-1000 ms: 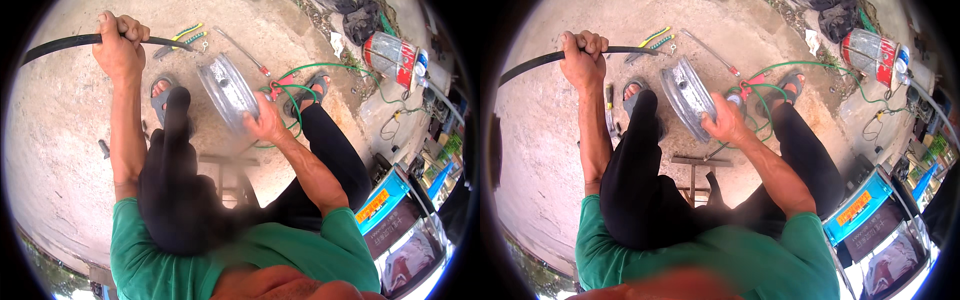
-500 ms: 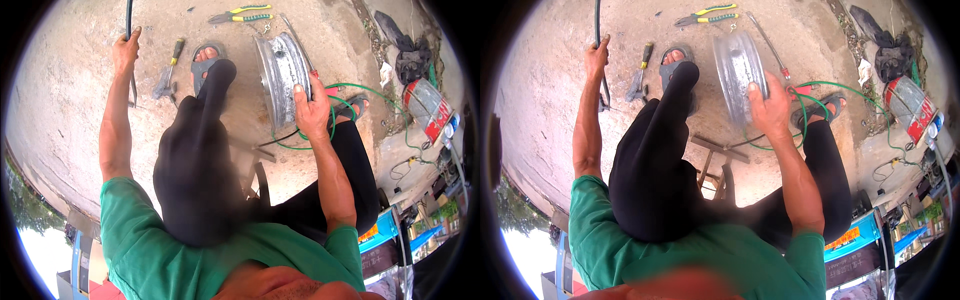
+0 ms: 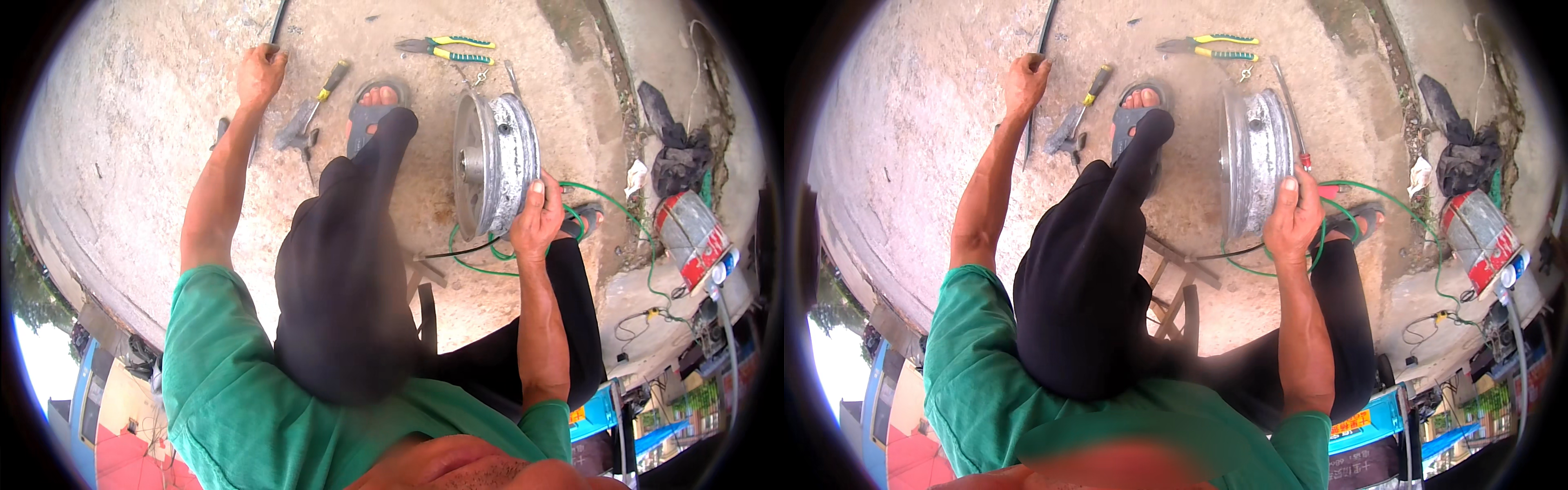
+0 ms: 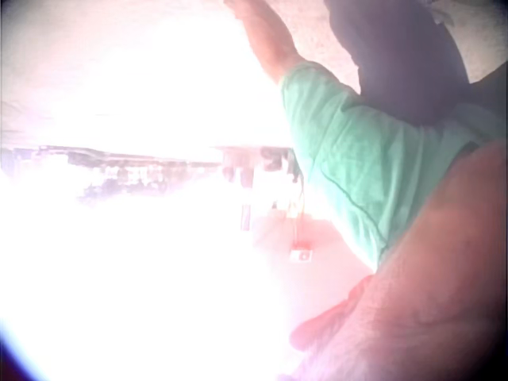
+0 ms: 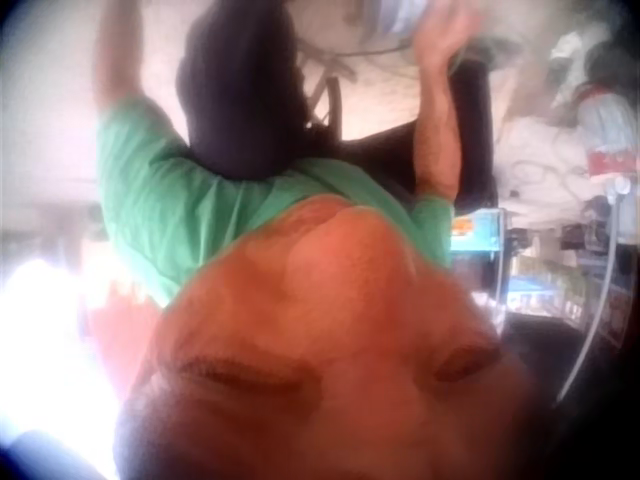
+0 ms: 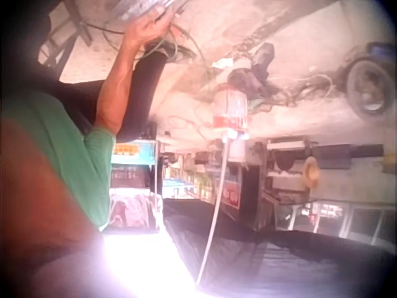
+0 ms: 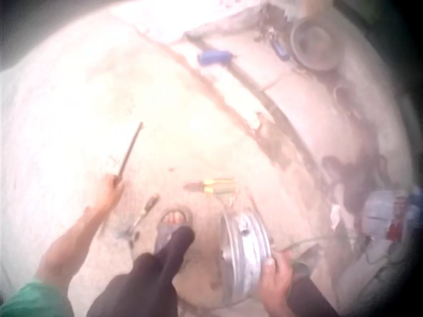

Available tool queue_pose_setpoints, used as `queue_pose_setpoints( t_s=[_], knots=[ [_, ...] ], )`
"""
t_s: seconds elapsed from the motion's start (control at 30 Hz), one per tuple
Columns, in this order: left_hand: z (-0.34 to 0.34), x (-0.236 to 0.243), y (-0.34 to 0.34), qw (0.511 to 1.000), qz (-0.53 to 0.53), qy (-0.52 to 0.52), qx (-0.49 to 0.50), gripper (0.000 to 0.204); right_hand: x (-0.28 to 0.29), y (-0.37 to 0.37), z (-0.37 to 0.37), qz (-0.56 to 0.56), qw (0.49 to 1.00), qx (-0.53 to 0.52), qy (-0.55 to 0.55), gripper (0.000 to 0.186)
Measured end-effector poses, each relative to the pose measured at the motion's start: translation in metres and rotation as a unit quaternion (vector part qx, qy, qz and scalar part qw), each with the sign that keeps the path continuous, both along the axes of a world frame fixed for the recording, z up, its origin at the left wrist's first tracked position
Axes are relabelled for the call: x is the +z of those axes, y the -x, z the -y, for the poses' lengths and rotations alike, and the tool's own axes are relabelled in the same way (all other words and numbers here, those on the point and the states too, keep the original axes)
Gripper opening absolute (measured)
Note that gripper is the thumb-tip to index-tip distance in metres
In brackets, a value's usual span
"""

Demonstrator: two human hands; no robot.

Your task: The person cleans and repairs a bicycle wheel rim by scraping the edges with a tool and applying a black sealant strip around the inner circumference.

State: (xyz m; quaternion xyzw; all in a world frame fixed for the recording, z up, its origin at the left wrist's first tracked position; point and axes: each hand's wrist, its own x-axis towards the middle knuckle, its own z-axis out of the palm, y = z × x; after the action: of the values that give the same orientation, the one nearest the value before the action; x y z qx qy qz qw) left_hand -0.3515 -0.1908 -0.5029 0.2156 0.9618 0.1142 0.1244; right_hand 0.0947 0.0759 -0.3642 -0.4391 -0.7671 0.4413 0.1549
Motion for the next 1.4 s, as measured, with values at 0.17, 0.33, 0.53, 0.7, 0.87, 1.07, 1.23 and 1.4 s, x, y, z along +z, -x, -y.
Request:
queue_pose_setpoints(
  t_s=[0.17, 0.33, 0.53, 0.7, 0.87, 1.07, 1.23, 1.4],
  knots=[
    [-0.091, -0.006, -0.056, 0.982, 0.048, -0.091, -0.160, 0.033, 0.002, -0.005, 0.001, 0.017, 1.000, -0.019, 0.005, 0.036],
    [-0.161, -0.035, -0.098, 0.964, -0.001, -0.054, -0.261, 0.045, 0.006, 0.007, -0.002, -0.012, 1.000, -0.027, 0.006, 0.038],
    [-0.174, -0.059, -0.097, 0.940, -0.033, -0.034, -0.339, 0.041, 0.005, 0.009, -0.001, -0.034, 0.998, -0.056, -0.002, 0.032],
    [-0.162, -0.036, -0.092, 0.957, 0.172, -0.124, -0.199, 0.037, 0.006, 0.008, 0.002, 0.006, 0.998, -0.057, 0.021, 0.040],
    [-0.159, 0.051, -0.074, 0.933, 0.263, -0.205, -0.132, 0.030, 0.003, 0.038, -0.011, 0.000, 0.993, -0.086, 0.077, 0.039],
    [-0.158, 0.218, -0.058, 0.902, 0.208, -0.275, -0.262, 0.024, -0.019, 0.021, 0.010, 0.005, 0.982, -0.181, 0.047, 0.039],
    [-0.170, 0.380, -0.083, 0.770, 0.359, -0.483, -0.211, 0.023, -0.048, 0.004, 0.038, 0.017, 0.980, -0.188, 0.058, 0.055],
    [-0.135, 0.345, -0.121, 0.507, 0.629, -0.549, -0.214, 0.042, -0.028, -0.004, 0.047, -0.040, 0.947, -0.247, 0.202, 0.065]
  ],
)
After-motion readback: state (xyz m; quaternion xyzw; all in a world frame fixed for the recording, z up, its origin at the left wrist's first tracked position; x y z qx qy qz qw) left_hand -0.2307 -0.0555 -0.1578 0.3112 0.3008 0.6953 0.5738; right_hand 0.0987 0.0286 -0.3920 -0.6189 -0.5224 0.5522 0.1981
